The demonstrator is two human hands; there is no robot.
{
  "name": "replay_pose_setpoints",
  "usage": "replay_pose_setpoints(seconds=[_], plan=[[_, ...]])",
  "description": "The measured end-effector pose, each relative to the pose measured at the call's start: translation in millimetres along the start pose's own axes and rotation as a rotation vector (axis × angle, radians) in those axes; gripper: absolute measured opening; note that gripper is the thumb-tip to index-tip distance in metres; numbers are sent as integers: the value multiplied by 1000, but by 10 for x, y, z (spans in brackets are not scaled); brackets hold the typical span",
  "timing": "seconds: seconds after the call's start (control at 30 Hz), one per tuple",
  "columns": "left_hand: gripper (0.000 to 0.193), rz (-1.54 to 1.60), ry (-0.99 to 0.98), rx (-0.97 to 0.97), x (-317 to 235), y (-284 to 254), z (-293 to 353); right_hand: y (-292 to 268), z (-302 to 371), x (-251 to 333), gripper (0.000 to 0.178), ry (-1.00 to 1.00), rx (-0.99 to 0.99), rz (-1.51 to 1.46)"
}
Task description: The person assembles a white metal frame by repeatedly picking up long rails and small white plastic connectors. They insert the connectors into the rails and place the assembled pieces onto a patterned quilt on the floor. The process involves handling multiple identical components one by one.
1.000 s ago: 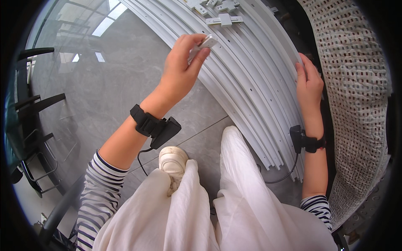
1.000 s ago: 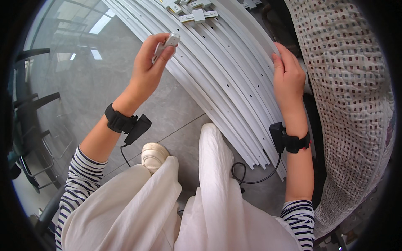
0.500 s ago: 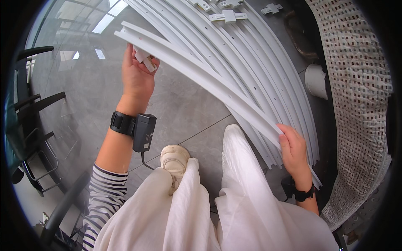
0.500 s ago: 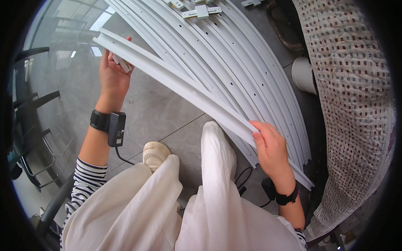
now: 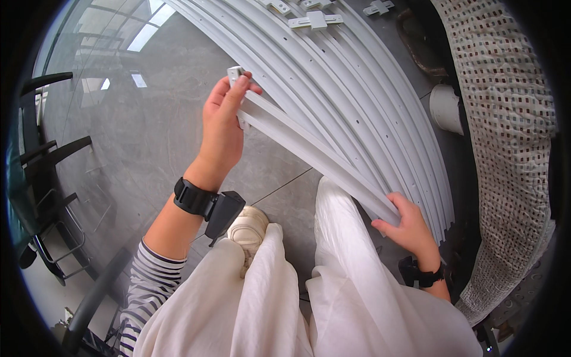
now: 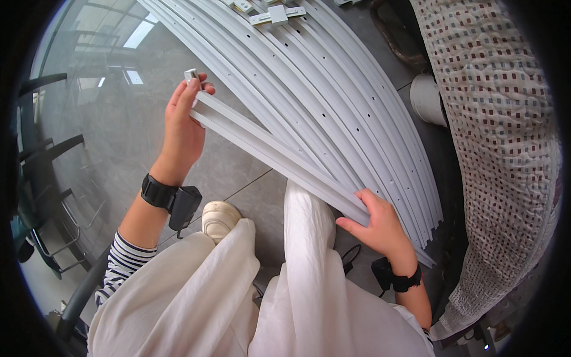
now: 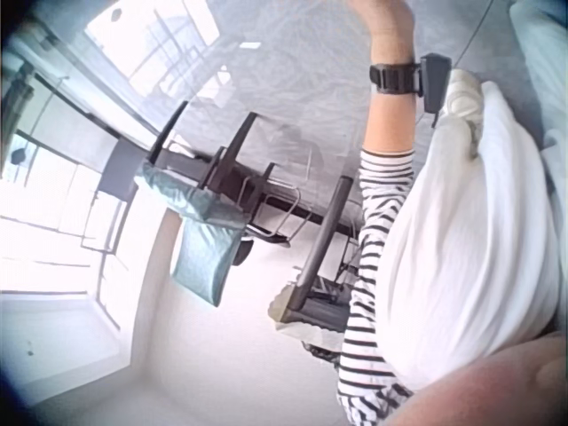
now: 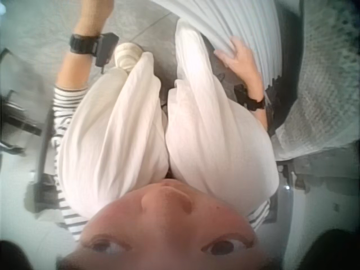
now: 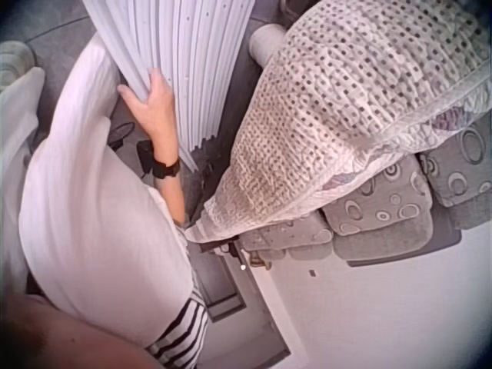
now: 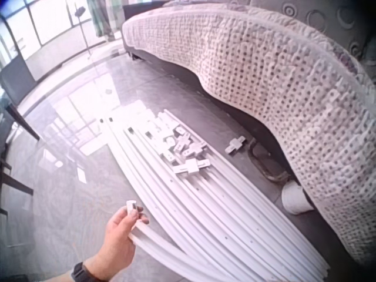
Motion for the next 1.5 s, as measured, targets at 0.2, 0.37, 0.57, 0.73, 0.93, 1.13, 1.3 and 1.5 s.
replay_pose_setpoints(seconds=[0.2, 0.37, 0.57, 0.73, 0.93, 1.13, 1.3, 1.5], plan=[[35, -250, -139, 352, 276, 481, 544, 208, -229, 528, 39, -84, -71, -105], [43, -167, 22, 474, 191, 378, 459, 165, -195, 456, 37, -51, -141, -75], [40, -618, 223, 682, -142, 373, 478, 114, -212, 442, 36, -47, -141, -14], [46, -553, 173, 868, -249, 420, 529, 139, -210, 457, 35, -50, -118, 13], [48, -780, 342, 733, -414, 424, 470, 196, -213, 484, 35, -72, -89, -8], [38, -890, 408, 928, -556, 560, 483, 177, -165, 473, 34, -67, -91, -4], [38, -903, 367, 947, -530, 580, 507, 215, -165, 521, 33, -119, -77, -5], [41, -1000, 438, 948, -565, 603, 549, 282, -126, 500, 36, -126, -68, 46]])
Point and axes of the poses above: each hand's wrist, its own z-axis away from the middle knuckle, its own y-axis out of the palm, x = y × z, the point moved 6 cm from there along -z, towards the middle knuckle, and after that the axes turned 13 degrees about -x, right-handed, at the moved point
